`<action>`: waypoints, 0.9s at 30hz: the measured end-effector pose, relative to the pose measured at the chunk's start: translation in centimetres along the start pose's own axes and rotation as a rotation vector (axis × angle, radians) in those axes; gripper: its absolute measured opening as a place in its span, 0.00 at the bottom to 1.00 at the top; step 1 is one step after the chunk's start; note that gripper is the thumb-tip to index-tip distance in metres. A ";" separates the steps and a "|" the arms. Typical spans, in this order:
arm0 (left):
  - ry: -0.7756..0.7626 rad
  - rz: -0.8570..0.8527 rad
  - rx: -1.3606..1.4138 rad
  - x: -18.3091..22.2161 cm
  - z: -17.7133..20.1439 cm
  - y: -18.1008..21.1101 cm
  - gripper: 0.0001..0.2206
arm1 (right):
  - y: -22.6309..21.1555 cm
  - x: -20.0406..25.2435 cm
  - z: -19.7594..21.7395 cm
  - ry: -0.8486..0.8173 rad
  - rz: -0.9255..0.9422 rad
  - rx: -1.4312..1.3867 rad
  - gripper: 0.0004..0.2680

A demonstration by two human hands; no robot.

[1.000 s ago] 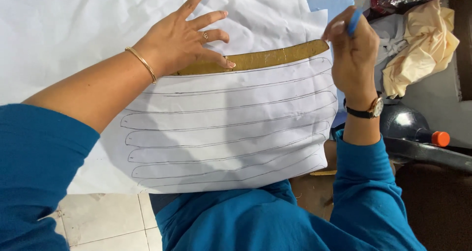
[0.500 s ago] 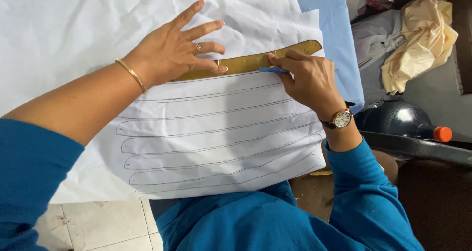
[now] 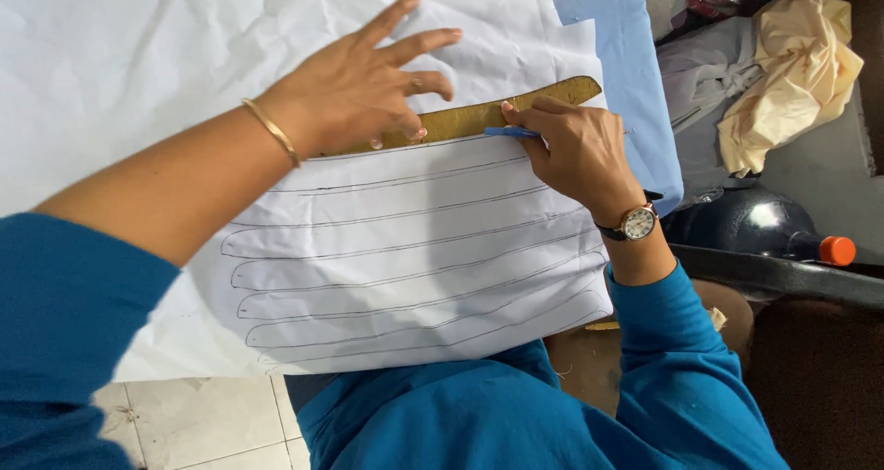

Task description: Using a curved wooden ruler and a blue pen to draw a series of parallel curved lines on white fabric.

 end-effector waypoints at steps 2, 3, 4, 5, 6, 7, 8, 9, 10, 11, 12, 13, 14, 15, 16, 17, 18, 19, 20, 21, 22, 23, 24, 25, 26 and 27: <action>0.084 -0.034 -0.017 -1.0 1.3 0.4 0.04 | 0.0 0.1 0.0 0.002 -0.004 0.008 0.08; 0.053 -0.031 -0.010 -1.4 1.3 0.5 0.09 | 0.1 0.1 0.0 -0.004 -0.014 -0.004 0.09; 0.022 -0.028 -0.003 -1.9 1.2 0.5 0.17 | 0.2 0.1 0.0 -0.009 -0.025 -0.016 0.09; 0.023 -0.029 -0.004 -2.1 1.2 0.5 0.17 | 0.2 0.1 0.0 -0.008 -0.025 -0.014 0.09; 0.037 -0.041 -0.011 -2.3 1.3 0.5 0.17 | 0.2 0.1 0.1 0.001 -0.023 -0.018 0.08; 0.050 -0.054 -0.016 -2.5 1.4 0.6 0.17 | 0.2 0.2 0.1 0.009 -0.023 -0.022 0.08; 0.050 -0.056 -0.016 -2.6 1.6 0.7 0.17 | 0.1 0.2 0.2 0.009 -0.025 -0.022 0.08; 0.027 -0.077 -0.062 -2.7 1.6 0.8 0.16 | 0.1 0.1 0.3 0.007 -0.036 -0.034 0.07; 0.004 -0.098 -0.108 -2.7 1.6 0.9 0.15 | 0.1 0.1 0.3 0.004 -0.047 -0.047 0.07; 0.003 -0.099 -0.109 -2.8 1.5 0.9 0.15 | 0.2 0.1 0.2 0.006 -0.047 -0.047 0.07; 0.007 -0.094 -0.113 -2.8 1.5 0.9 0.15 | 0.3 0.1 0.2 0.002 -0.046 -0.044 0.07; 0.011 -0.089 -0.114 -2.8 1.4 1.0 0.15 | 0.3 0.2 0.0 -0.004 -0.044 -0.041 0.08; 0.010 -0.090 -0.113 -2.8 0.6 1.0 0.15 | 0.3 0.2 0.0 -0.004 -0.044 -0.043 0.08; 0.130 -0.089 -0.074 -2.9 0.9 1.0 0.14 | 0.3 0.2 0.0 -0.003 -0.039 -0.039 0.09; 0.249 -0.085 -0.036 -2.9 1.3 1.0 0.14 | 0.3 0.2 0.0 -0.001 -0.034 -0.035 0.10; 0.249 -0.084 -0.036 -3.0 0.4 1.0 0.14 | 0.3 0.2 0.0 -0.001 -0.033 -0.035 0.10; 0.259 -0.077 -0.067 -3.1 -0.3 1.0 0.08 | 0.3 0.2 0.0 0.012 -0.022 -0.026 0.09; 0.269 -0.069 -0.099 -3.2 -1.0 0.9 0.17 | 0.2 0.3 0.1 0.025 -0.012 -0.018 0.09; 0.269 -0.069 -0.099 -3.2 -1.1 0.9 0.17 | 0.2 0.2 0.2 0.026 -0.012 -0.019 0.09; 0.309 -0.037 -0.096 -3.1 -0.8 0.7 0.23 | 0.1 0.2 0.3 0.025 -0.017 -0.033 0.09; 0.348 -0.006 -0.094 -2.9 -0.5 0.5 0.29 | 0.0 0.2 0.5 0.024 -0.022 -0.047 0.10; 0.346 -0.003 -0.093 -2.9 -0.3 0.6 0.29 | -0.1 0.2 0.5 0.023 -0.020 -0.049 0.10; 0.300 0.003 -0.048 -2.9 -0.4 0.5 0.31 | 0.0 0.3 0.4 0.005 -0.030 -0.033 0.10; 0.252 0.010 -0.006 -2.9 -0.5 0.4 0.33 | 0.0 0.3 0.3 -0.010 -0.038 -0.016 0.10; 0.249 0.013 -0.008 -2.9 -0.6 0.4 0.33 | 0.0 0.1 0.3 -0.008 -0.034 -0.019 0.10; 0.267 0.017 0.012 -2.9 -0.5 0.5 0.35 | 0.0 0.1 0.3 -0.014 -0.023 -0.013 0.10</action>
Point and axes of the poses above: each hand's wrist, its own x-axis away from the middle knuckle, its own z-axis out of the back of the hand, y = z × x, the point moved 9 cm from there along -x, towards the middle knuckle, and after that the axes turned 8 degrees about y, right-handed, at the moved point
